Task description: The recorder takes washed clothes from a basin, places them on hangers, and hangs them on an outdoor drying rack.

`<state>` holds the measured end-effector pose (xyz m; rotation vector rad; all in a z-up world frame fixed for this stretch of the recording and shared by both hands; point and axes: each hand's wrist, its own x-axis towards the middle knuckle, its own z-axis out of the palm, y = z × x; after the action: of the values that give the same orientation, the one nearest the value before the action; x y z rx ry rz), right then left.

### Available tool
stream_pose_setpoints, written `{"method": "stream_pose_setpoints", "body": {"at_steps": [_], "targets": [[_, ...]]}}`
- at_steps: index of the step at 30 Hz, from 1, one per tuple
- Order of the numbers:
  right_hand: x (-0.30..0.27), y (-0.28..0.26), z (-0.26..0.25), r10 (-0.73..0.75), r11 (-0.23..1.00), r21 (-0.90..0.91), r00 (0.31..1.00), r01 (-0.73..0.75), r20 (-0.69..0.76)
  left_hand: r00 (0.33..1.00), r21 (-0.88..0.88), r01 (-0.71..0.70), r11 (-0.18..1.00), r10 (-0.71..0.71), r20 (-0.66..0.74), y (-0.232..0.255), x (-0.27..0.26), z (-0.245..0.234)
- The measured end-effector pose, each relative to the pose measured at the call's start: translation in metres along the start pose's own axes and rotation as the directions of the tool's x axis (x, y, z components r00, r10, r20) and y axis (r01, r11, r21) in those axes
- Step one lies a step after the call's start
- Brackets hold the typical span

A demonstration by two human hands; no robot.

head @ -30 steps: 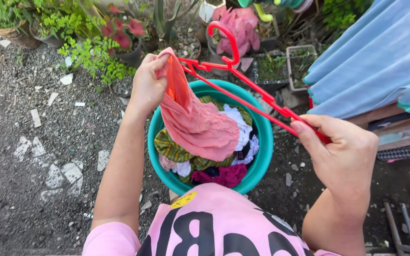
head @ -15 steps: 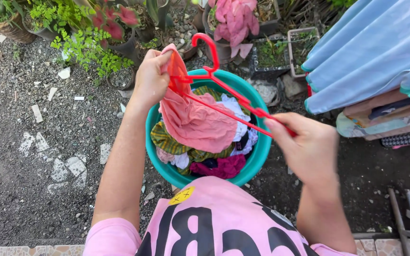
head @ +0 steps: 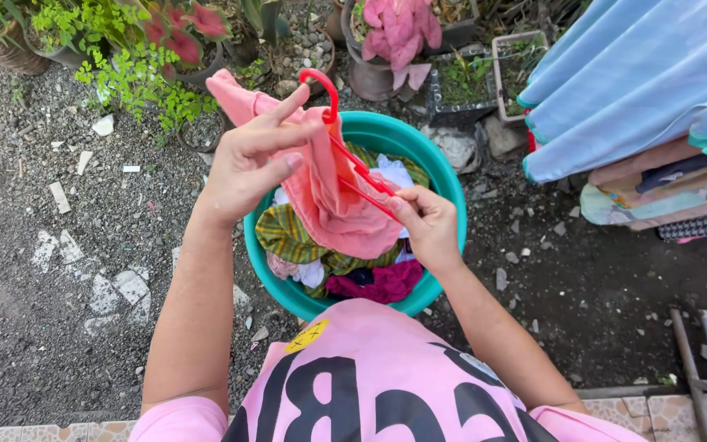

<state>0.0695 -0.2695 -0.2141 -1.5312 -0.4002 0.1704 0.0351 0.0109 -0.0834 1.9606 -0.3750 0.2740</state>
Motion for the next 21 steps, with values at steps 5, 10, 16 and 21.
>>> {"method": "stream_pose_setpoints", "body": {"at_steps": [5, 10, 16, 21], "targets": [[0.001, 0.003, -0.004, 0.066, 0.992, 0.1, 0.996, -0.072, 0.064, 0.944, 0.769, -0.131, 0.626, 0.314, -0.095, 0.018, 0.015, 0.006], [0.025, -0.024, -0.01, 0.145, 0.734, 0.589, 0.926, -0.337, 0.349, 0.996, 0.486, -0.042, 0.873, 0.073, -0.045, -0.021, 0.006, -0.003], [0.033, -0.026, 0.027, 0.197, 0.822, 0.432, 0.896, -0.372, 0.398, 0.994, 0.256, -0.018, 0.966, 0.045, -0.099, -0.008, 0.004, 0.004], [0.036, 0.061, 0.028, 0.136, 0.991, -0.01, 0.982, -0.136, 0.128, 0.993, 0.257, -0.042, 0.966, 0.068, -0.093, -0.006, -0.005, 0.003]]}}
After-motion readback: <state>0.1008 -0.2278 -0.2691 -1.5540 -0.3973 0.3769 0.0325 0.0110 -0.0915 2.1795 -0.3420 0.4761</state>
